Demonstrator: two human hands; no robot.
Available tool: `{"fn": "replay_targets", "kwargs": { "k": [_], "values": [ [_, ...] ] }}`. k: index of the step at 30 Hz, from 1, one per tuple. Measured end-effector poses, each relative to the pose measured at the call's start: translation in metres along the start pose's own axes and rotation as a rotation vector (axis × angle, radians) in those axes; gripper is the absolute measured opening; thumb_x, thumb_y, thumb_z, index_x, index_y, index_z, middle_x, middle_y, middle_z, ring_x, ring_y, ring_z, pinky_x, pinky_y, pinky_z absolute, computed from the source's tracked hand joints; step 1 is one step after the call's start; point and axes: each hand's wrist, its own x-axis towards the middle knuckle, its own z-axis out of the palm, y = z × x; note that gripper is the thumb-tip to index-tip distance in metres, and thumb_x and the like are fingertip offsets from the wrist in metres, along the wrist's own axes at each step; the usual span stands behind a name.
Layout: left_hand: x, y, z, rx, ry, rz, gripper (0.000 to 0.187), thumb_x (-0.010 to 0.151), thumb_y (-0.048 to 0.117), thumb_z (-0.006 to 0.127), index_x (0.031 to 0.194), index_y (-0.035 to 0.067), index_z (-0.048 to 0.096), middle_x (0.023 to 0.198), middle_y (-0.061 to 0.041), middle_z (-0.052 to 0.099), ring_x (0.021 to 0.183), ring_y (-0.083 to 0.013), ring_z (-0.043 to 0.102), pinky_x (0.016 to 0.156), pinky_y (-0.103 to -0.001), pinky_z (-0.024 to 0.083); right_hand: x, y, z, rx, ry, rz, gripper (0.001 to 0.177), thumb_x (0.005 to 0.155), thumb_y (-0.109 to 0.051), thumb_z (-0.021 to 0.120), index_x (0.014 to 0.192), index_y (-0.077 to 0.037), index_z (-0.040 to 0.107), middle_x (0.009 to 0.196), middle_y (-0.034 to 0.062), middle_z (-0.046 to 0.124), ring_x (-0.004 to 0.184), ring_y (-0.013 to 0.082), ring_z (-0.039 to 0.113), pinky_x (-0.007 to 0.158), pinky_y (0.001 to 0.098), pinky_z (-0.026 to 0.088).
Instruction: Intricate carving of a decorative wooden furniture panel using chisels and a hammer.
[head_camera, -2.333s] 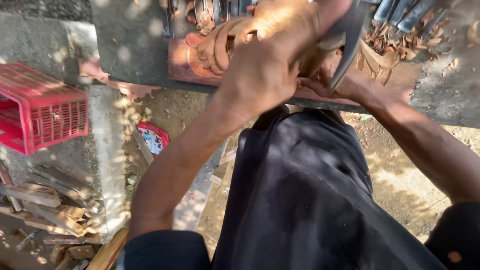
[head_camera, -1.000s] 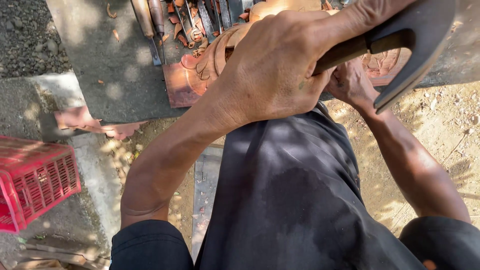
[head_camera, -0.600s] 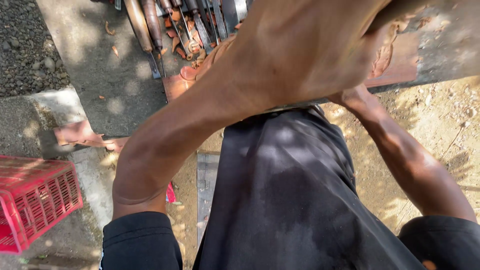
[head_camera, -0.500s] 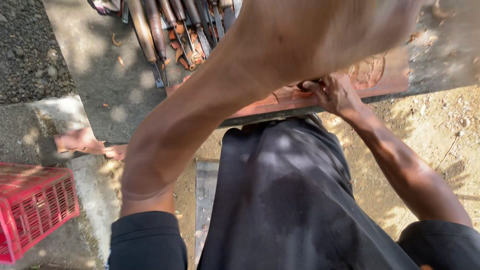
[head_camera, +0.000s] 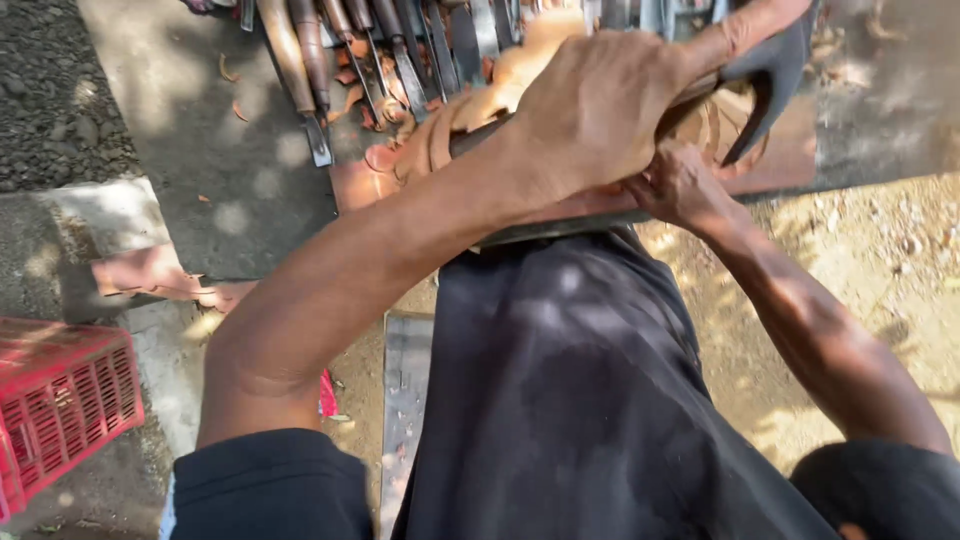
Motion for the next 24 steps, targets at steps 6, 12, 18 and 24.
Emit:
{"fn": "replay_targets", "kwargs": {
  "k": [6,12,18,24],
  "values": [
    [-0.013,-0.013,-0.014,-0.038,0.013,0.135,0.07,0.082,0.021,0.079,0.146,0.023,0.053,0.104,-0.014,0.076,0.085,-0.0308,0.075,0.08,-0.046,0.06,0.001,-0.005,0.0,0.172,-0.035,0.12,0.015,0.097,-0.014,0.07,0.106,-0.002,0.072,0.089,0.0107,0.075,0.07,0.0253,0.072,0.06,0.0349,0.055],
    [-0.027,-0.015,-0.024,-0.097,0.132,0.007,0.053,0.092,0.02,0.076,0.142,0.02,0.058,0.115,-0.011,0.076,0.099,-0.0313,0.076,0.09,-0.044,0.06,0.007,-0.004,0.004,-0.091,0.144,-0.09,0.012,0.099,-0.012,0.071,0.1,0.0,0.07,0.079,0.0176,0.067,0.07,0.0336,0.065,0.067,0.0445,0.048],
    [-0.027,-0.014,-0.034,-0.173,0.016,-0.064,0.056,0.092,0.006,0.068,0.146,0.019,0.057,0.11,-0.01,0.078,0.089,-0.0275,0.078,0.086,-0.042,0.062,0.006,0.005,0.008,0.039,0.003,0.112,0.009,0.091,-0.004,0.066,0.087,0.003,0.063,0.064,0.0165,0.057,0.057,0.0288,0.059,0.057,0.0414,0.046],
    [-0.02,-0.01,-0.044,-0.102,0.2,0.109,0.04,0.086,0.013,0.075,0.125,0.012,0.066,0.094,-0.011,0.075,0.079,-0.0259,0.075,0.074,-0.038,0.061,-0.006,0.015,0.019,0.025,0.073,0.159,0.003,0.091,-0.001,0.064,0.092,0.002,0.064,0.07,0.0153,0.06,0.053,0.024,0.058,0.054,0.038,0.046]
  ]
}}
